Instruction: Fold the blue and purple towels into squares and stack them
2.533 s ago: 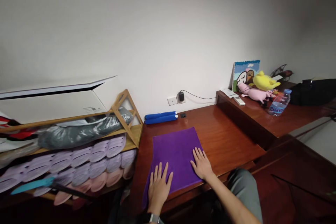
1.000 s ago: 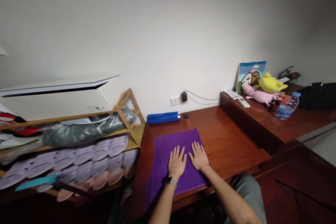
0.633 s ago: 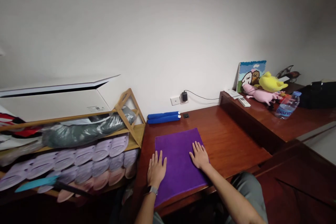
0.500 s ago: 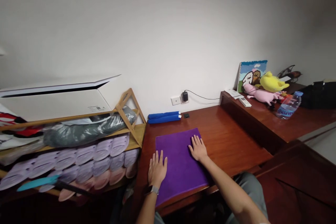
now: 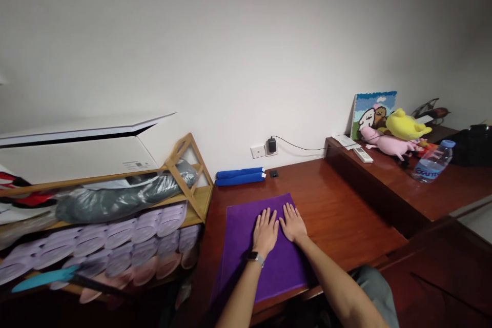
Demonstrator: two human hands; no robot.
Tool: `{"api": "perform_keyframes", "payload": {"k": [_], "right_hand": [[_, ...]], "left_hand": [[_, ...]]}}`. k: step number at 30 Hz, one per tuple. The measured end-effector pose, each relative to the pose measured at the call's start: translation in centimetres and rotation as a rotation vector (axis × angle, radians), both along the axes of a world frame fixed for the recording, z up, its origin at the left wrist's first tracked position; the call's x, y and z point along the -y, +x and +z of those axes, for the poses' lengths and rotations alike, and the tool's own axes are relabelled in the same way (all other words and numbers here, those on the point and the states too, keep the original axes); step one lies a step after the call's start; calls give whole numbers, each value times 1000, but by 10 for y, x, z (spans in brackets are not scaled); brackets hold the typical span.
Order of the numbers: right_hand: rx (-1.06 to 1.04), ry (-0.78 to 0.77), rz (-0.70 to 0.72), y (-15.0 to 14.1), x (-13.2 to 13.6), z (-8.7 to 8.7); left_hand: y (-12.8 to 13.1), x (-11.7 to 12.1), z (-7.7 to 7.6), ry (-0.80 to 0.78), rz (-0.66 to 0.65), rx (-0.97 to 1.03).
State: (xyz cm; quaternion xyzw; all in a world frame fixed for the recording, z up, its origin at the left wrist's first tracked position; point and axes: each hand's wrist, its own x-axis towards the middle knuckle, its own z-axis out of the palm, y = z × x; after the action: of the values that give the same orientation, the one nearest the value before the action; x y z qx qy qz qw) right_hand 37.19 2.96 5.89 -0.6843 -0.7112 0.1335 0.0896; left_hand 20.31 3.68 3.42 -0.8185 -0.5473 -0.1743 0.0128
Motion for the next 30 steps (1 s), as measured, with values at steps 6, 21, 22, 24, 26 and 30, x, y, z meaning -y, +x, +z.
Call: {"api": "perform_keyframes", "payload": {"k": [6,21,22,24,26,30], "right_hand": [[7,-4,-18,1,-2,0],[20,7,7,-3,-47,22],[18,-10,12,-2,-52,21],[14,-28,8,0,-58,16],[9,-18,7,2,-60,9],[1,2,6,2,-60,0]], "left_hand": [[-44,-12,-14,-35,132,-6],[-134,-15,-26,-23,329,-58],[-136,-15,-26,-18,329,-65],[-138,-16,-24,-1,324,-75],[-127,-21,-18,42,296,-69],[-60,-44,-2,54,96,-24]]}}
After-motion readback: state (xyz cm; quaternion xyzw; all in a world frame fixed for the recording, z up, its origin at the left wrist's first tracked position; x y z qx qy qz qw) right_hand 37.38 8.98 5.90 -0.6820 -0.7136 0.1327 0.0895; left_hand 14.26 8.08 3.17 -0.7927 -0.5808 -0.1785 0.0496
